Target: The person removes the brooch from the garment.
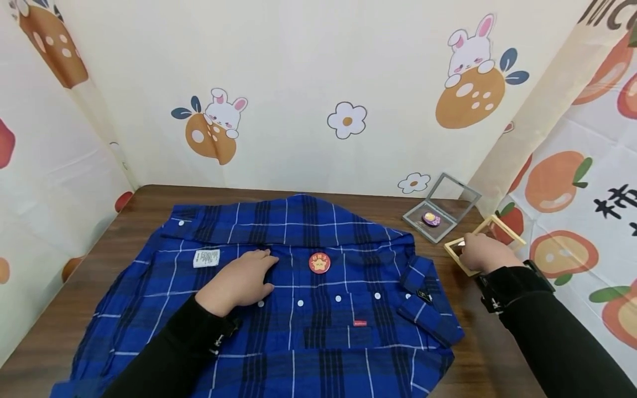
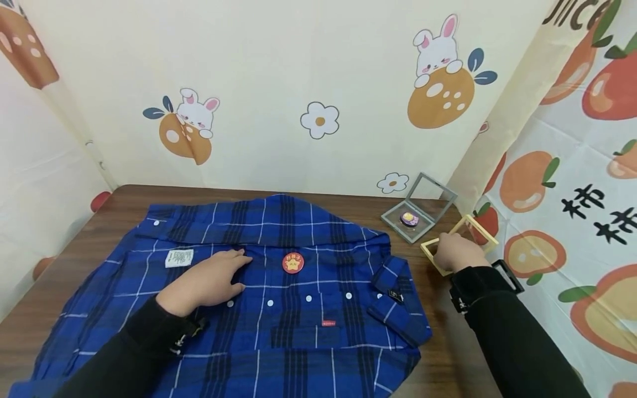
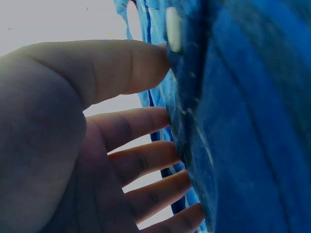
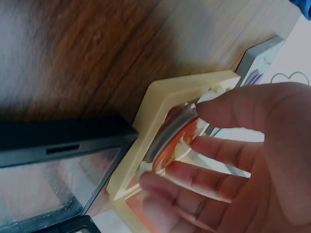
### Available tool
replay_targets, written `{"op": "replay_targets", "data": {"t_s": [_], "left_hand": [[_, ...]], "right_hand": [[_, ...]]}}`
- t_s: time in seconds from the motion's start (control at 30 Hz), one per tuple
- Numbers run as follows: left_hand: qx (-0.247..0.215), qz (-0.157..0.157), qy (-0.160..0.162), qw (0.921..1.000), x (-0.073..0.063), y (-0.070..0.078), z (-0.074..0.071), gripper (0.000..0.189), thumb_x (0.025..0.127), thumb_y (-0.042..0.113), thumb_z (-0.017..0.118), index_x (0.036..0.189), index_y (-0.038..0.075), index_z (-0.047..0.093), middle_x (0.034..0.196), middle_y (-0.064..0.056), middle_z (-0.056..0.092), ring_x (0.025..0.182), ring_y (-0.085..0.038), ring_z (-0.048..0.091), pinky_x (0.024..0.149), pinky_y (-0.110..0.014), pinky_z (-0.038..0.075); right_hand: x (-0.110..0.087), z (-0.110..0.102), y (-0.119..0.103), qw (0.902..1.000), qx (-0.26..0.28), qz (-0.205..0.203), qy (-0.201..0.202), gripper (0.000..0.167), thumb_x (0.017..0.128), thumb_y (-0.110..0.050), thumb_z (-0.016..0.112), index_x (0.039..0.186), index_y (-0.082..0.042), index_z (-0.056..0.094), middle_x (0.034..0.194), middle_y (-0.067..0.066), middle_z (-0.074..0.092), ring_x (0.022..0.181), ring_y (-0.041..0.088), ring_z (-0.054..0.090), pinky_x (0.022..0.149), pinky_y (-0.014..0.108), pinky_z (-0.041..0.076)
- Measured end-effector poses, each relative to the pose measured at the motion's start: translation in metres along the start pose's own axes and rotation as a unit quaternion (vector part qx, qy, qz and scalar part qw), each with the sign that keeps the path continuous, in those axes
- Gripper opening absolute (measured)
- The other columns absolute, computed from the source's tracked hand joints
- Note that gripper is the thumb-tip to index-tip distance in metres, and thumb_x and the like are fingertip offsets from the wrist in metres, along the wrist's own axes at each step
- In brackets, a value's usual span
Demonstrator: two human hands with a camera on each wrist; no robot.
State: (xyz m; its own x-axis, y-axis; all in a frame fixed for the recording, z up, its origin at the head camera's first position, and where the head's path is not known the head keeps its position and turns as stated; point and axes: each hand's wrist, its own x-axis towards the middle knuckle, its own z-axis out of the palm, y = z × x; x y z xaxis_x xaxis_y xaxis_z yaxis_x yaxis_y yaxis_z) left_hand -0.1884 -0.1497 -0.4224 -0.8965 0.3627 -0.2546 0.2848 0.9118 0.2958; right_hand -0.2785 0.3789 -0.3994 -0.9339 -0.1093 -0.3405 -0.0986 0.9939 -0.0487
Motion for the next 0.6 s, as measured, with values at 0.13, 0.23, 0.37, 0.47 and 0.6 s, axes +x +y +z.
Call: {"op": "replay_targets", "data": {"t_s": [0.13,0.23,0.37,0.47,0.6], "left_hand": [[0.004,0.000,-0.002,1.0000,0.000,-0.001,0.005,0.059,0.097,0.027,0.073,0.148,0.005,0.055,0.157,-0.022,0.044,0.145,-0.042,0.038,0.115,-0.058,0.033],[0.024,0.010,0.000,0.9997,0.003,-0.002,0.006,0.058,0.097,0.029,0.073,0.147,0.005,0.056,0.155,-0.021,0.046,0.143,-0.042,0.041,0.114,-0.059,0.035],[0.065,0.027,0.007,0.9975,0.009,0.001,0.001,0.056,0.096,0.031,0.073,0.143,0.004,0.060,0.146,-0.021,0.054,0.134,-0.041,0.051,0.108,-0.058,0.042],[0.084,0.041,0.020,0.9955,0.014,0.007,-0.009,0.052,0.096,0.031,0.073,0.138,0.003,0.062,0.137,-0.019,0.061,0.126,-0.040,0.057,0.105,-0.057,0.045],[0.092,0.065,0.042,0.9927,0.022,0.021,-0.018,0.051,0.097,0.032,0.072,0.137,0.002,0.063,0.134,-0.018,0.063,0.125,-0.037,0.058,0.105,-0.055,0.046]], "right_hand": [[-0.009,0.003,-0.014,0.9992,-0.019,0.035,0.004,0.038,0.090,-0.011,0.060,0.116,0.017,0.054,0.104,0.034,0.059,0.083,0.036,0.058,0.061,0.047,0.049],[-0.016,0.004,-0.033,0.9976,-0.032,0.049,0.036,0.039,0.092,-0.012,0.060,0.119,0.016,0.053,0.106,0.035,0.056,0.084,0.040,0.058,0.057,0.052,0.049],[-0.028,-0.003,-0.073,0.9948,-0.045,0.026,0.087,0.045,0.096,-0.019,0.062,0.125,0.015,0.054,0.112,0.035,0.055,0.090,0.047,0.062,0.060,0.061,0.051],[-0.037,-0.010,-0.110,0.9915,-0.048,-0.017,0.120,0.053,0.096,-0.029,0.067,0.128,0.012,0.055,0.120,0.034,0.057,0.100,0.051,0.063,0.070,0.063,0.053],[-0.043,-0.008,-0.154,0.9849,-0.048,-0.075,0.148,0.057,0.096,-0.038,0.070,0.131,0.006,0.058,0.125,0.028,0.061,0.111,0.047,0.063,0.082,0.062,0.053]]}}
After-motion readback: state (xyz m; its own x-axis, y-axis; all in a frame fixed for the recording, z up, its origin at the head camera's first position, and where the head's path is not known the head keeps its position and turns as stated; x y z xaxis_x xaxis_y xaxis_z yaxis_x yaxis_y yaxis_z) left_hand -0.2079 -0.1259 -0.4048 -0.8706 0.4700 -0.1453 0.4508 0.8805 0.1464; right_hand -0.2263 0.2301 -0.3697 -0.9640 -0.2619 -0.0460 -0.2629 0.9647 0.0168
